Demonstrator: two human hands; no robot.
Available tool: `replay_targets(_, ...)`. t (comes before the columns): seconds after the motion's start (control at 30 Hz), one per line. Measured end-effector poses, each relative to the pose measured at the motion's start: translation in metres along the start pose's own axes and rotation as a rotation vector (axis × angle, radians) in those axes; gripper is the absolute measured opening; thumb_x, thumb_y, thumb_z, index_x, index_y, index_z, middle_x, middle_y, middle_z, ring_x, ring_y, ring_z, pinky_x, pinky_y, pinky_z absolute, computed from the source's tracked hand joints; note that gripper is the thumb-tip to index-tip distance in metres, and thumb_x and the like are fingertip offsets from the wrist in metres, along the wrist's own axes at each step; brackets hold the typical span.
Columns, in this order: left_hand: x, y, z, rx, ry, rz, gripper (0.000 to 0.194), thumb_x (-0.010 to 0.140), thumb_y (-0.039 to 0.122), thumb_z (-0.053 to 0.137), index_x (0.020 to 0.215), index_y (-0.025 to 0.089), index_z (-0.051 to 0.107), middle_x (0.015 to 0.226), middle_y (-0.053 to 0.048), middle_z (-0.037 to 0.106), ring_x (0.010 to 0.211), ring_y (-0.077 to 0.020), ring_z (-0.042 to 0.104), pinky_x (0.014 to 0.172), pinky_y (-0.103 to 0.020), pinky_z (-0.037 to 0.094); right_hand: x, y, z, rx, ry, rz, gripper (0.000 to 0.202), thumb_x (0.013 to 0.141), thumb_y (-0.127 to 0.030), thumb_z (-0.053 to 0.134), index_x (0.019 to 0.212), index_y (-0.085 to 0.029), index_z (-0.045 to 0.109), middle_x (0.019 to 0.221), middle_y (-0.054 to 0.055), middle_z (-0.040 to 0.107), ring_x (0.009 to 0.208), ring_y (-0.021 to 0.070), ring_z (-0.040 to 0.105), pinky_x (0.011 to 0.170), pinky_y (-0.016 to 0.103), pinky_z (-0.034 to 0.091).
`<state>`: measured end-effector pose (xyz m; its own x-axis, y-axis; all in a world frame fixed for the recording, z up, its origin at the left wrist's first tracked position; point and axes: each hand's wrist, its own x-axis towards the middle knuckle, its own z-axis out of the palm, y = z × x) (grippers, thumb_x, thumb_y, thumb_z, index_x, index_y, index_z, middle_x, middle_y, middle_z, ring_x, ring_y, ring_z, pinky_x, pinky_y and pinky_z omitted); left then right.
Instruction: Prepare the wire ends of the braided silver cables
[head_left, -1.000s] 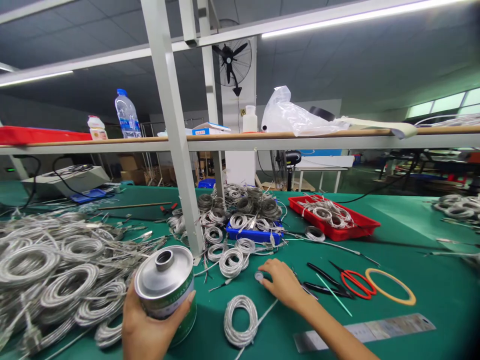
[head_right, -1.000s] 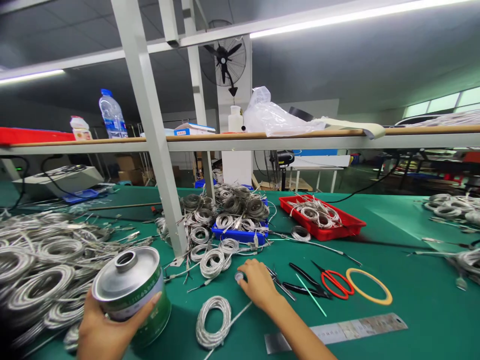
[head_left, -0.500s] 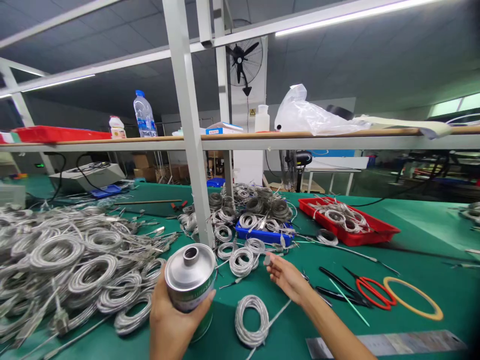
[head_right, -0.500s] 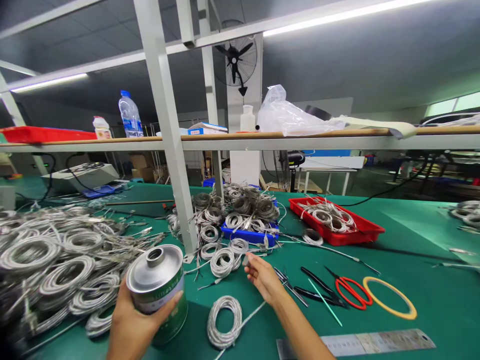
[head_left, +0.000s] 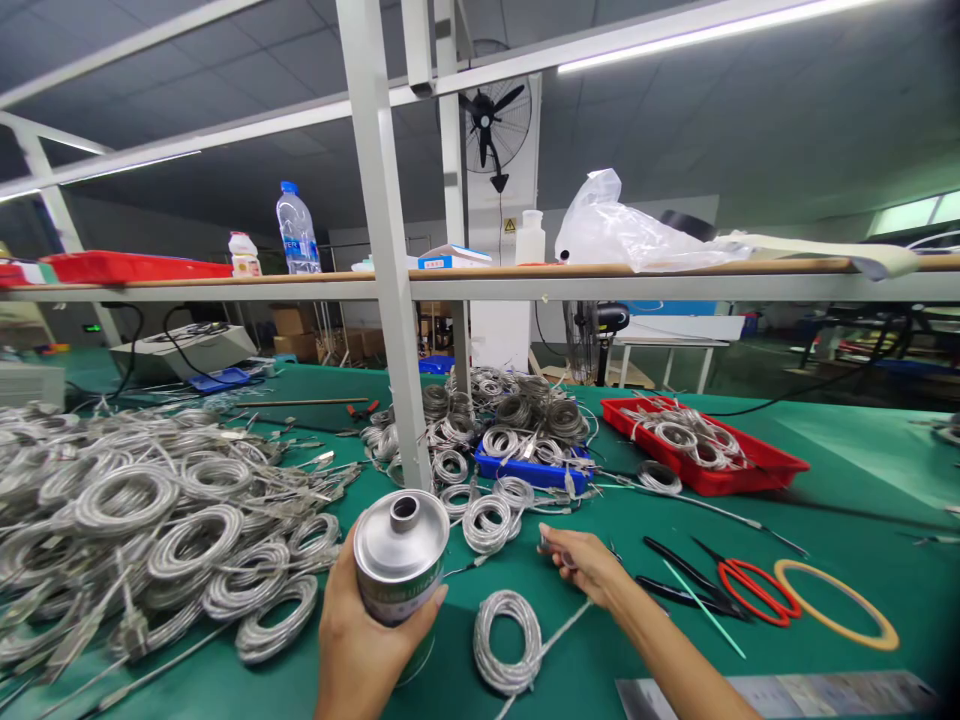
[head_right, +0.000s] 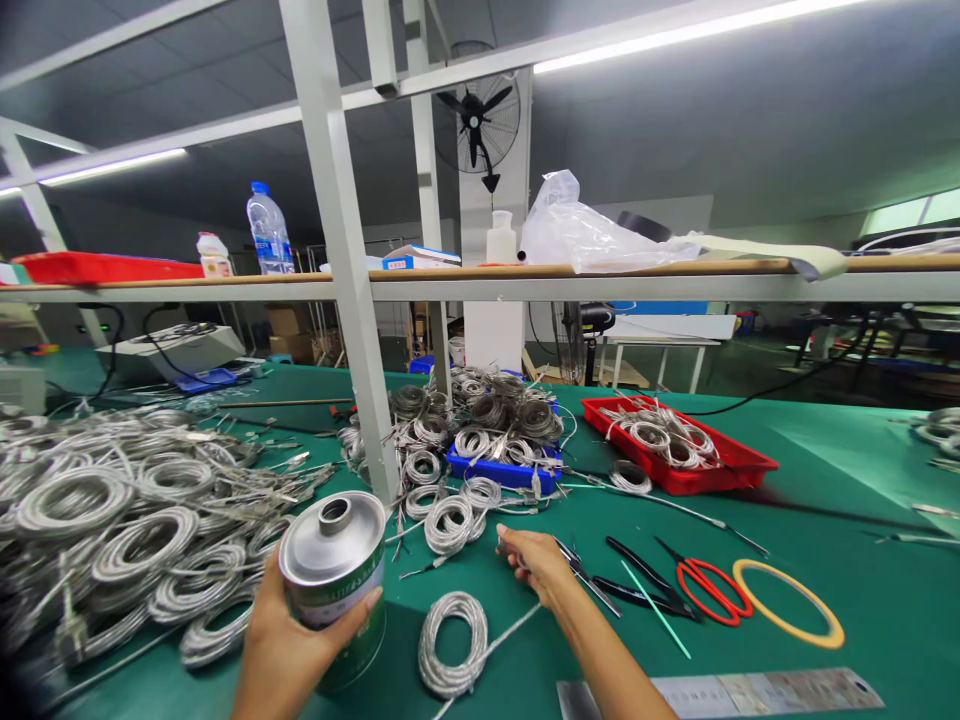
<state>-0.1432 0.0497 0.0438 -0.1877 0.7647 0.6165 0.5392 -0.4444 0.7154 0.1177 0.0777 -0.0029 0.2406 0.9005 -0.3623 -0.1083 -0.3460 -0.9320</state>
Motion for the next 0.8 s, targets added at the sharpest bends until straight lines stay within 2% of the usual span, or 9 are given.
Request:
replay_targets(0.2, -0.001, -0.003, 0.0, -0.018, 0.005, 0.0, 0.089, 0.053, 0.039, 0.073, 0.129, 0.019, 0.033, 0.124, -0.012, 0.048, 0.109, -0.0333, 0.048, 0.093, -0.049, 0.036, 0.004, -0.005, -0.004, -0.19, 0.071, 0.013, 0.025, 0.085, -0.029, 0.052, 0.107, -0.016, 0.055, 0.109, 0.005, 0.057, 0.09, 0.0195, 0.058, 0.074, 0.037, 0.049)
replay_targets(0.33, -0.001, -0.002, 0.0, -0.035, -0.001, 0.007, 0.087, 0.054, 0.037, 0.072, 0.129, 0.018, 0.033, 0.124, -0.012, 0.048, 0.111, -0.0324, 0.047, 0.094, -0.048, 0.036, -0.001, -0.013, -0.001, -0.171, 0.09, -0.063, 0.024, 0.086, -0.025, 0.052, 0.108, -0.018, 0.054, 0.113, 0.006, 0.055, 0.094, 0.019, 0.057, 0.078, 0.038, 0.048)
replay_targets(0.47, -0.002, 0.001, -0.001, -0.036, -0.013, 0.0, 0.086, 0.053, 0.036, 0.073, 0.128, 0.016, 0.034, 0.122, -0.014, 0.049, 0.111, -0.0333, 0.047, 0.094, -0.048, 0.036, -0.012, -0.034, 0.018, 0.027, 0.055, -0.128, 0.026, 0.086, -0.027, 0.052, 0.11, -0.016, 0.053, 0.113, 0.006, 0.055, 0.092, 0.0188, 0.058, 0.075, 0.038, 0.049)
replay_targets(0.7, -0.008, 0.002, 0.002, -0.134, -0.105, -0.064, 0.086, 0.054, 0.032, 0.073, 0.128, 0.016, 0.032, 0.121, -0.015, 0.05, 0.109, -0.0327, 0.05, 0.093, -0.047, 0.037, -0.051, -0.079, 0.064, 0.447, -0.166, -0.139, 0.022, 0.087, -0.024, 0.049, 0.107, -0.014, 0.053, 0.103, 0.005, 0.059, 0.084, 0.016, 0.061, 0.069, 0.034, 0.051)
replay_targets(0.8, -0.009, 0.001, 0.005, -0.169, -0.122, -0.06, 0.085, 0.055, 0.028, 0.073, 0.128, 0.017, 0.032, 0.126, -0.015, 0.047, 0.11, -0.0323, 0.049, 0.094, -0.047, 0.036, -0.064, -0.093, 0.078, 0.526, -0.232, -0.135, 0.026, 0.086, -0.007, 0.043, 0.109, -0.012, 0.051, 0.101, 0.007, 0.061, 0.089, 0.0151, 0.062, 0.076, 0.031, 0.051)
